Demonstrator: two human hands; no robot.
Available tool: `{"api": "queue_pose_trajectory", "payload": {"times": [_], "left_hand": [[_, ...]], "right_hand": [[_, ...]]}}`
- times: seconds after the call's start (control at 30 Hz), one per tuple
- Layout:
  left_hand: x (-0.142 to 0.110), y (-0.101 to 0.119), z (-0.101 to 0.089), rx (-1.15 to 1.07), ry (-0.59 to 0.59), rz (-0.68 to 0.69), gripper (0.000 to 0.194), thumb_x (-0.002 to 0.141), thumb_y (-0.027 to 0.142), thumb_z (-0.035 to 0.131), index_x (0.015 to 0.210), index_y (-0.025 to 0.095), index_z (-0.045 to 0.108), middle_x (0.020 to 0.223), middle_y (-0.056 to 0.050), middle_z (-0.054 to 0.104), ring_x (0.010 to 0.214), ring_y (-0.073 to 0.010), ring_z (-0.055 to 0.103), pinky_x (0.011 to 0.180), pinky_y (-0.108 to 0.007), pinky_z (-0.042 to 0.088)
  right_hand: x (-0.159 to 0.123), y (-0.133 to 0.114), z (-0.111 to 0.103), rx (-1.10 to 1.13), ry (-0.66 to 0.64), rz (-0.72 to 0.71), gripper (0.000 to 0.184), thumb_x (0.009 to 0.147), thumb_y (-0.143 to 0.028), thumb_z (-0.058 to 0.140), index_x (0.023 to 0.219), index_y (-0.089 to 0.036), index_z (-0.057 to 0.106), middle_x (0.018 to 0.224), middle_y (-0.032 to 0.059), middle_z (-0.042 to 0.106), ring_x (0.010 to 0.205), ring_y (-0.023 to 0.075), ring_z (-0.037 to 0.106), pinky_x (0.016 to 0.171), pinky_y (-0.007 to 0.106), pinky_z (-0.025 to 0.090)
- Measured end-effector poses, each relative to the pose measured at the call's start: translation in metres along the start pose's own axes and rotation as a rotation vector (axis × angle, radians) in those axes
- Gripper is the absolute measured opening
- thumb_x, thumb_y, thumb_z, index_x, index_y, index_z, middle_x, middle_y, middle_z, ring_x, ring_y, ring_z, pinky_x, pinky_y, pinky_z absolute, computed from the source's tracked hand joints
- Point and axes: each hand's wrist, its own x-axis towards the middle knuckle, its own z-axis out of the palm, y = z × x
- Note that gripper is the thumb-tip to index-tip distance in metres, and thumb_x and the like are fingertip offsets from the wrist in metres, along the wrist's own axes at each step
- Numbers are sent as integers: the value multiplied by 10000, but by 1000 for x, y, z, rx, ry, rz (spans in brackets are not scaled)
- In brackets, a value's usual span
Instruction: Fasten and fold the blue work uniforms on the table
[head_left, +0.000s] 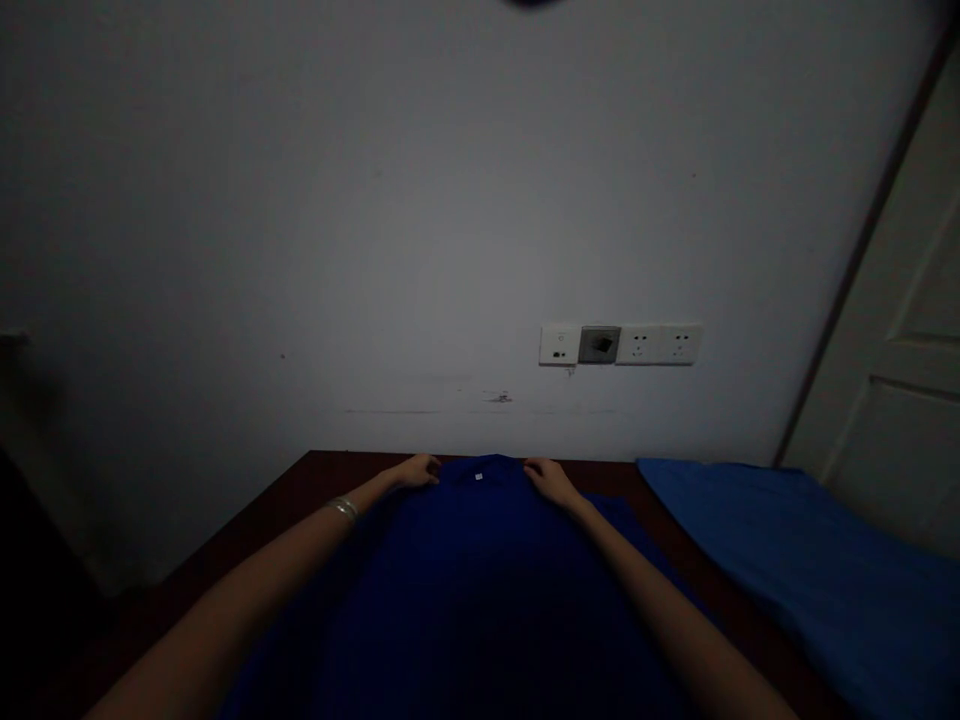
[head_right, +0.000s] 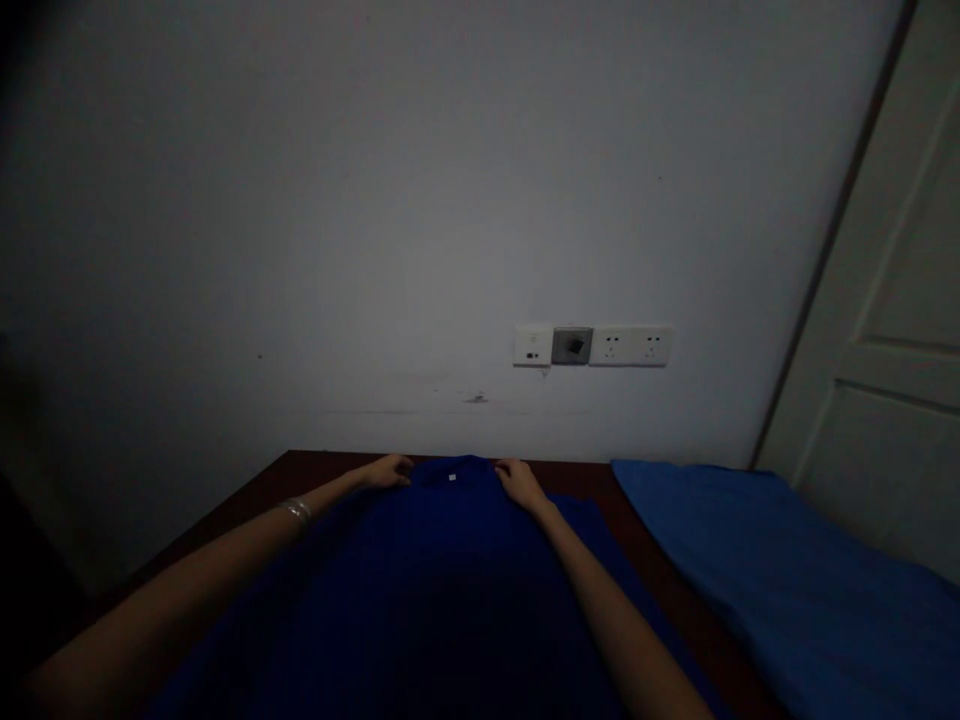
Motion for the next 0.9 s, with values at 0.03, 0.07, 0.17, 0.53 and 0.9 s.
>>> {"api": "queue_pose_trajectory", "payload": {"times": [0.03, 0.07, 0.17, 0.53, 0.9], "left_hand": [[5, -2, 3, -59, -19, -10, 273, 585, 234, 627, 838, 132, 624, 833, -56, 661, 782, -193, 589, 680, -249, 436], [10, -5, 5, -104, -28, -24, 265, 574, 238, 636, 815, 129, 622, 802, -51, 657, 744, -183, 585, 657, -246, 434], [18, -11, 8, -158, -2, -74, 203, 570, 274, 648, 701, 127, 604, 654, -16, 609, 592, -139, 538, 577, -236, 410], [27, -5, 30, -138, 347, -122, 278, 796, 402, 477, 738, 138, 539, 675, -23, 581, 667, -152, 544, 614, -242, 408], [16, 25, 54, 576, 488, -235, 290, 934, 325, 259, 1088, 203, 473, 1055, -100, 608, 920, -214, 593, 761, -319, 420]], "right_hand": [[5, 1, 5, 15, -7, 2, 286, 845, -226, 433, 1003, -132, 652, 1044, 104, 664, 972, 202, 594, 882, 292, 404], [8, 2, 9, 28, -11, 6, 287, 844, -223, 432, 1004, -136, 653, 1053, 101, 664, 977, 200, 595, 881, 290, 405], [13, 8, 20, 62, -17, 17, 282, 842, -229, 424, 966, -143, 662, 1030, 93, 672, 960, 196, 605, 852, 282, 421], [3, 17, 35, 42, 143, 97, 311, 898, -283, 321, 1027, -132, 561, 985, 111, 651, 906, 192, 603, 797, 263, 427], [4, 2, 37, -326, 123, 205, 219, 908, -242, 370, 1005, -148, 542, 1016, 126, 616, 893, 202, 599, 737, 288, 413]]}}
